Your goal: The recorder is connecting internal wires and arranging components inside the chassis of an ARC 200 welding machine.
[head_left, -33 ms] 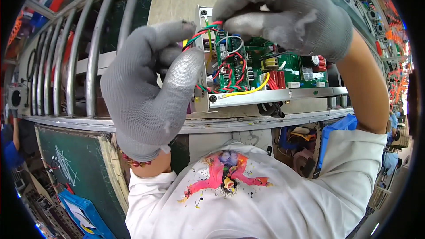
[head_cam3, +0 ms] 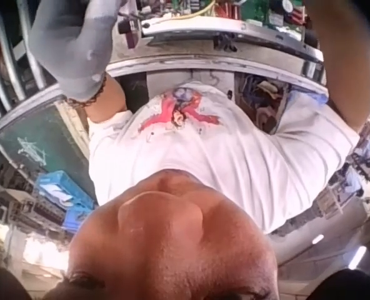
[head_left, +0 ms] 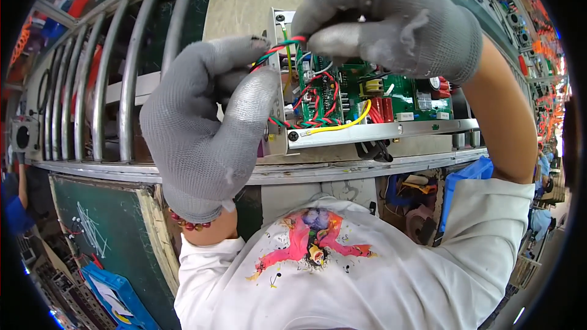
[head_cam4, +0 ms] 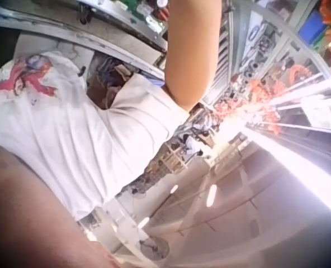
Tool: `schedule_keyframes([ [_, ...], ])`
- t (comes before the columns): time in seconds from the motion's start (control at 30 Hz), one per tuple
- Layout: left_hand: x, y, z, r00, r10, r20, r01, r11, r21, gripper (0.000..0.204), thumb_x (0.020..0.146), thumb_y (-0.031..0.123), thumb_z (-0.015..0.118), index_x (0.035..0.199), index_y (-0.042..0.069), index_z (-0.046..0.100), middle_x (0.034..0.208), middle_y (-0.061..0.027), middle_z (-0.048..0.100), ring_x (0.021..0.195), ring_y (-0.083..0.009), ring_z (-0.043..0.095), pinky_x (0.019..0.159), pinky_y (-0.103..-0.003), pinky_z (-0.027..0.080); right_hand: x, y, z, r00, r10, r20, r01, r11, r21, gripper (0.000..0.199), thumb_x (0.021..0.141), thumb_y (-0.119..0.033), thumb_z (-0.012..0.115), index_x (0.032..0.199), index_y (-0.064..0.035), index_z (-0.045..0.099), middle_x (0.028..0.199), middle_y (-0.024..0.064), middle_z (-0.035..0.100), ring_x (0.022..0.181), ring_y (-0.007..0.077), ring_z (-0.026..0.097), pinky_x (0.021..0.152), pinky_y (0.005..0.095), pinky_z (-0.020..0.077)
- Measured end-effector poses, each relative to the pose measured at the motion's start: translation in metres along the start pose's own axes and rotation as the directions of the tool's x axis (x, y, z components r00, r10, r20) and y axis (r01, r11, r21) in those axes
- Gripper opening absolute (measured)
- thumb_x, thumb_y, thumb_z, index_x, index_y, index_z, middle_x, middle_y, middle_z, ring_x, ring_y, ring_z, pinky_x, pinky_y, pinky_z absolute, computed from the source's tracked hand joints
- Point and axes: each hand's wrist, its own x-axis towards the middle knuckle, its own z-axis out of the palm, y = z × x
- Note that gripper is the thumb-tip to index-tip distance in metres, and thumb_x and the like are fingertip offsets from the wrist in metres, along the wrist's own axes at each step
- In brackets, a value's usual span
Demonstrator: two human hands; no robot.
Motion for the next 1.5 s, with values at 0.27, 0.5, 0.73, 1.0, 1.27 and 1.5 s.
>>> schedule_keyframes([
  [0.27, -0.006, -0.006, 0.017, 0.986, 0.144, -0.086, -0.151, 0.985, -0.078, 0.031, 0.083, -0.003, 0.066, 0.113, -0.007, 0.062, 0.095, -0.0119, 0.069, 0.074, -0.0127, 0.064, 0.068, -0.023, 0.051, 0.04, -0.022, -0.013, 0.614, 0.574, 0.542, -0.69, 0.724, 0.014, 0.014, 0.085, -0.016, 0.063, 0.084, -0.0015, 0.066, 0.072, 0.0155, 0.063, 0.068, 0.0307, 0.061, 0.062, 0.0365, 0.048],
  [0.5, -0.015, -0.021, 0.008, 0.955, 0.297, 0.008, -0.297, 0.954, 0.034, 0.053, 0.077, -0.002, 0.068, 0.128, -0.006, 0.052, 0.102, -0.0162, 0.066, 0.097, -0.0197, 0.062, 0.092, -0.034, 0.046, 0.056, -0.022, -0.016, 0.273, 0.672, 0.688, -0.905, 0.422, -0.053, 0.008, 0.081, -0.008, 0.062, 0.078, -0.0017, 0.063, 0.072, 0.0152, 0.061, 0.075, 0.0327, 0.064, 0.066, 0.0421, 0.0476],
  [0.73, -0.015, -0.032, 0.011, 0.934, 0.331, 0.133, -0.354, 0.908, 0.225, 0.032, 0.071, 0.008, 0.065, 0.102, -0.001, 0.062, 0.118, -0.021, 0.059, 0.112, -0.0307, 0.054, 0.099, -0.04, 0.04, 0.043, -0.028, -0.002, 0.532, 0.685, 0.499, -0.729, 0.67, -0.142, 0.018, 0.079, -0.012, 0.065, 0.094, -0.0048, 0.073, 0.128, 0.0212, 0.055, 0.116, 0.0374, 0.055, 0.099, 0.0418, 0.044],
  [1.0, -0.018, -0.055, 0.025, 0.883, 0.45, 0.134, -0.465, 0.877, 0.117, 0.045, 0.071, 0.029, 0.073, 0.105, 0.003, 0.06, 0.126, -0.0246, 0.053, 0.106, -0.0304, 0.056, 0.086, -0.037, 0.049, 0.069, -0.014, -0.015, -0.099, 0.571, 0.815, -0.649, 0.584, -0.488, 0.031, 0.085, -0.019, 0.064, 0.112, -0.0038, 0.065, 0.109, 0.0144, 0.061, 0.095, 0.0234, 0.061, 0.073, 0.0345, 0.0539],
  [1.27, -0.03, -0.085, 0.029, 0.918, 0.394, 0.054, -0.396, 0.917, 0.046, 0.11, 0.062, 0.046, 0.089, 0.141, -0.003, 0.032, 0.136, -0.0281, 0.046, 0.118, -0.0352, 0.053, 0.096, -0.044, 0.046, 0.001, -0.047, -0.005, 0.389, 0.813, 0.433, -0.875, 0.473, -0.101, 0.015, 0.085, -0.014, 0.062, 0.093, -0.0043, 0.069, 0.105, 0.0133, 0.061, 0.091, 0.0227, 0.061, 0.077, 0.0374, 0.0533],
  [1.5, -0.032, -0.075, 0.021, 0.942, 0.315, 0.113, -0.322, 0.946, 0.047, 0.113, 0.05, 0.042, 0.093, 0.138, -0.003, 0.039, 0.137, -0.0242, 0.047, 0.121, -0.0334, 0.052, 0.101, -0.042, 0.041, 0.009, -0.034, -0.003, 0.672, 0.655, 0.345, -0.661, 0.741, -0.119, 0.015, 0.083, -0.008, 0.066, 0.097, -0.0029, 0.069, 0.1, 0.0123, 0.064, 0.084, 0.021, 0.062, 0.073, 0.0341, 0.0519],
])
